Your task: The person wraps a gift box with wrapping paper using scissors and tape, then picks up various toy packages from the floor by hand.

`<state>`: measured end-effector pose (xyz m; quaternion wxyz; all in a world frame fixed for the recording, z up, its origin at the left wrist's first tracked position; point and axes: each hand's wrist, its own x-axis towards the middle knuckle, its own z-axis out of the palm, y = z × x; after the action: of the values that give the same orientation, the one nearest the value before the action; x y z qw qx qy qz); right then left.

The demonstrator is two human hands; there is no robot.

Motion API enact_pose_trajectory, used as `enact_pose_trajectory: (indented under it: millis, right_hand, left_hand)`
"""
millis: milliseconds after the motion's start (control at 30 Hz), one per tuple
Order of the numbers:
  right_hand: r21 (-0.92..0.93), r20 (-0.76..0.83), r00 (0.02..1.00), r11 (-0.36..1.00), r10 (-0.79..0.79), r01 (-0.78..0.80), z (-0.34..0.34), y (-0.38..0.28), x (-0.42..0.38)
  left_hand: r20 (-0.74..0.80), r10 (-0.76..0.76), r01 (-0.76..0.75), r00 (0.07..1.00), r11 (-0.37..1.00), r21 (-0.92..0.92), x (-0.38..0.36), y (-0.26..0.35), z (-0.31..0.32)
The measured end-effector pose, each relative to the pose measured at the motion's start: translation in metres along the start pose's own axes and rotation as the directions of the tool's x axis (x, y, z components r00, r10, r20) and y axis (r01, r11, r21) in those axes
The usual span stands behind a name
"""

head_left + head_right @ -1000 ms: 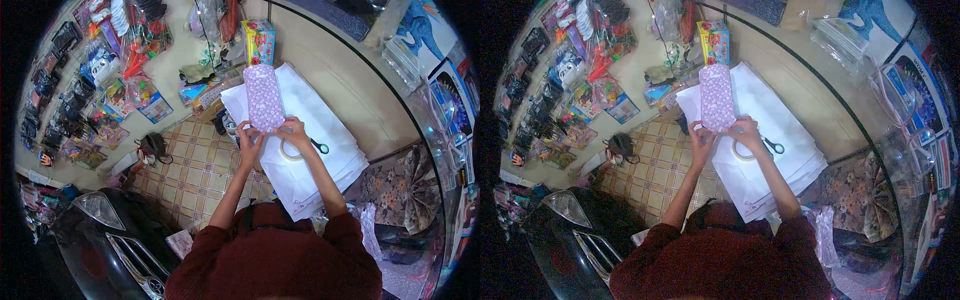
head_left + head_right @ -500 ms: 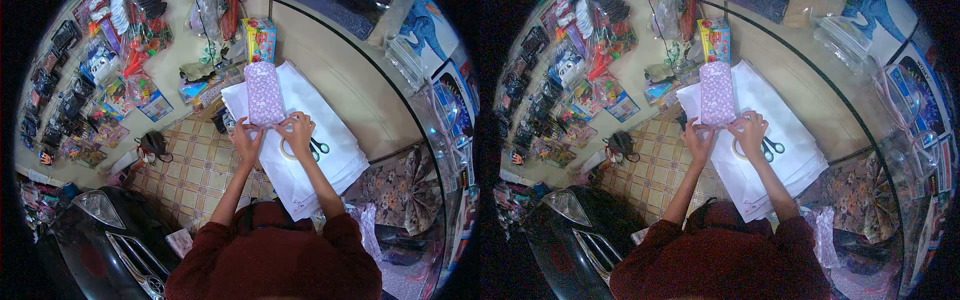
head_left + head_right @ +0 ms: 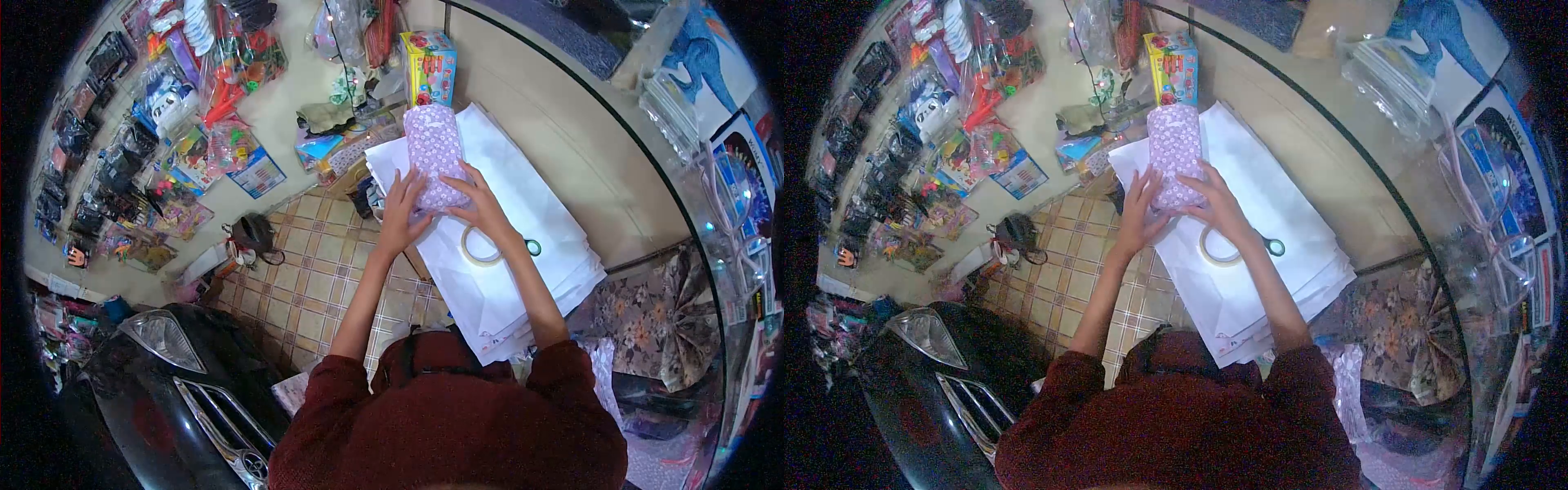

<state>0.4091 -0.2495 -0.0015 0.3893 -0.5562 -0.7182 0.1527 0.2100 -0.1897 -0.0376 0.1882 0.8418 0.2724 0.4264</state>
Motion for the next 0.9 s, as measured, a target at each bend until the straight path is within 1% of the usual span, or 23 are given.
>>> enact_pose_trajectory:
  millis: [100,200,300,400,500,600,700,800,900]
  right_hand:
    - [0.003,-0.040,0.999,1.000,0.008,-0.007,0.005,0.001,-0.001]
    - [-0.066,-0.074,0.997,0.998,0.002,-0.007,0.010,0.007,0.000]
    - [-0.066,-0.087,0.996,0.998,0.005,-0.011,0.013,0.011,0.000]
    - [-0.072,-0.100,0.995,0.997,0.014,-0.021,0.016,0.012,-0.001]
    - [-0.120,-0.103,0.994,0.992,0.021,-0.034,0.017,0.009,0.000]
    - [-0.148,-0.067,0.997,0.988,0.033,-0.042,0.011,0.000,-0.002]
    - [-0.206,-0.075,0.997,0.978,0.014,-0.029,0.012,0.000,-0.005]
    - [-0.240,-0.057,0.998,0.971,0.001,-0.015,0.012,0.003,-0.005]
    - [-0.185,-0.010,0.999,0.982,0.047,-0.048,0.005,-0.001,-0.005]
  left_hand:
    - [0.056,0.034,-0.031,0.998,0.997,-0.070,0.007,-0.002,-0.002]
    - [0.065,0.040,-0.033,0.997,0.994,-0.105,0.009,-0.002,-0.001]
    - [0.067,0.026,-0.019,0.997,0.994,-0.106,0.010,-0.002,0.000]
    - [0.083,-0.027,0.032,0.996,0.998,-0.058,0.010,-0.006,0.005]
    - [0.079,-0.025,0.028,0.997,0.999,-0.038,0.008,-0.007,0.006]
    - [0.075,-0.055,0.056,0.996,0.998,-0.011,0.007,-0.006,0.008]
    - [0.080,-0.005,0.003,0.997,0.999,0.037,0.008,-0.007,0.006]
    - [0.068,0.003,-0.004,0.998,1.000,0.015,0.008,-0.005,0.003]
    - [0.092,0.035,-0.037,0.995,0.999,0.026,0.009,-0.011,0.002]
